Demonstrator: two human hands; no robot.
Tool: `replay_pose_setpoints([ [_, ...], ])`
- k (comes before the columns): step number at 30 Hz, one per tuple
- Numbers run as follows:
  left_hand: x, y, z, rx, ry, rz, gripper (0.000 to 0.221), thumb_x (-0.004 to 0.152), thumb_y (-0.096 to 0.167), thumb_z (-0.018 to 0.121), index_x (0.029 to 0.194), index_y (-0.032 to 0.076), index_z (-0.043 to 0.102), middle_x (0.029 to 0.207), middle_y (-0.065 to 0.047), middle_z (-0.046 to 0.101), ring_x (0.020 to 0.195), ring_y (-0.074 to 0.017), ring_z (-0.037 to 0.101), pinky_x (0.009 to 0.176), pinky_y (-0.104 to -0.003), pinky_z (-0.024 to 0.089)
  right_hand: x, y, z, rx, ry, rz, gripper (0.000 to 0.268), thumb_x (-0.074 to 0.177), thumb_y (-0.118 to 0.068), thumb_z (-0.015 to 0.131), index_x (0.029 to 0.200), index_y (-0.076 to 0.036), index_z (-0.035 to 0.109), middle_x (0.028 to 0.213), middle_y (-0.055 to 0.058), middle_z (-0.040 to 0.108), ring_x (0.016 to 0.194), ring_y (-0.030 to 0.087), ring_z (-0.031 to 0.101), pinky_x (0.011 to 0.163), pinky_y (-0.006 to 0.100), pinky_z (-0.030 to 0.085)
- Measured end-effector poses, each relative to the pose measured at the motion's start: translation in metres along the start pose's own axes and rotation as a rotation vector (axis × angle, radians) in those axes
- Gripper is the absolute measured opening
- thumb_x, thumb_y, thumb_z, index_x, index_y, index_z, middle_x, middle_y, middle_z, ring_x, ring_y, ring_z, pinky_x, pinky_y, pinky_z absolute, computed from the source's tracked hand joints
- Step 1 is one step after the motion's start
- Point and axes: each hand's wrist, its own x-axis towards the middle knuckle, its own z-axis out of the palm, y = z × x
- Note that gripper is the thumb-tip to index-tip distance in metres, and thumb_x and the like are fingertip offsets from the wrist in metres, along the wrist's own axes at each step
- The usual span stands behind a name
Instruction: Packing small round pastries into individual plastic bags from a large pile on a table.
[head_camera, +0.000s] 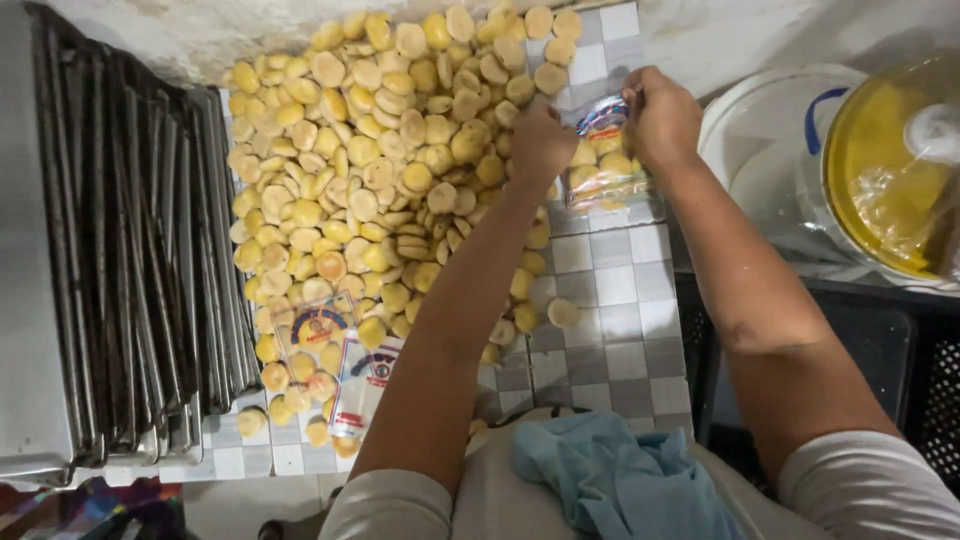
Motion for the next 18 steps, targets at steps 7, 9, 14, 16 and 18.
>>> replay_pose_setpoints([
  [7, -0.007, 0.006, -0.006, -0.099, -0.13, -0.003, 0.049, 0.062, 0.018, 0.061, 0.109, 0.01, 0.049, 0.099, -0.009, 0.064, 0.087, -0.0258, 0.062, 0.07, -0.036, 0.047, -0.045, -0.053, -0.03, -0.31, -0.214, -0.273, 0.074, 0.104, -0.026, 0.049, 0.152, -0.018, -0.006, 0.153, 0.01, -0.016, 0.143, 0.035, -0.004, 0.111, 0.067, 0.016],
  [9, -0.011, 0.013, -0.012, -0.182, -0.148, -0.103, 0.049, 0.071, 0.014, 0.06, 0.117, 0.011, 0.045, 0.093, -0.009, 0.065, 0.079, -0.023, 0.063, 0.067, -0.034, 0.049, -0.048, -0.064, -0.035, -0.27, -0.503, -0.164, 0.061, 0.094, -0.049, 0.018, 0.144, -0.015, 0.027, 0.152, 0.012, 0.014, 0.138, 0.035, 0.005, 0.102, 0.065, 0.006],
  [14, -0.005, 0.002, -0.003, -0.16, -0.118, -0.1, 0.037, 0.074, 0.01, 0.054, 0.109, 0.015, 0.048, 0.085, -0.005, 0.065, 0.077, -0.0228, 0.062, 0.065, -0.035, 0.047, -0.049, -0.069, -0.039, -0.316, -0.523, -0.157, 0.06, 0.094, -0.047, 0.016, 0.144, -0.017, 0.029, 0.15, 0.012, 0.021, 0.137, 0.034, 0.013, 0.102, 0.06, 0.012],
  [16, 0.0, 0.004, 0.0, -0.17, -0.078, -0.097, 0.036, 0.072, 0.012, 0.055, 0.108, 0.017, 0.051, 0.088, -0.004, 0.067, 0.083, -0.0229, 0.064, 0.072, -0.035, 0.049, -0.047, -0.07, -0.04, -0.321, -0.514, -0.155, 0.059, 0.094, -0.046, 0.016, 0.143, -0.017, 0.029, 0.15, 0.012, 0.022, 0.137, 0.034, 0.014, 0.103, 0.061, 0.011],
  [18, -0.005, 0.008, -0.005, -0.144, -0.097, -0.157, 0.023, 0.076, 0.015, 0.054, 0.099, 0.015, 0.057, 0.095, -0.005, 0.065, 0.081, -0.0209, 0.064, 0.067, -0.033, 0.049, -0.05, -0.067, -0.036, -0.326, -0.487, -0.162, 0.059, 0.093, -0.046, 0.018, 0.143, -0.017, 0.03, 0.149, 0.013, 0.024, 0.136, 0.035, 0.017, 0.103, 0.061, 0.011],
])
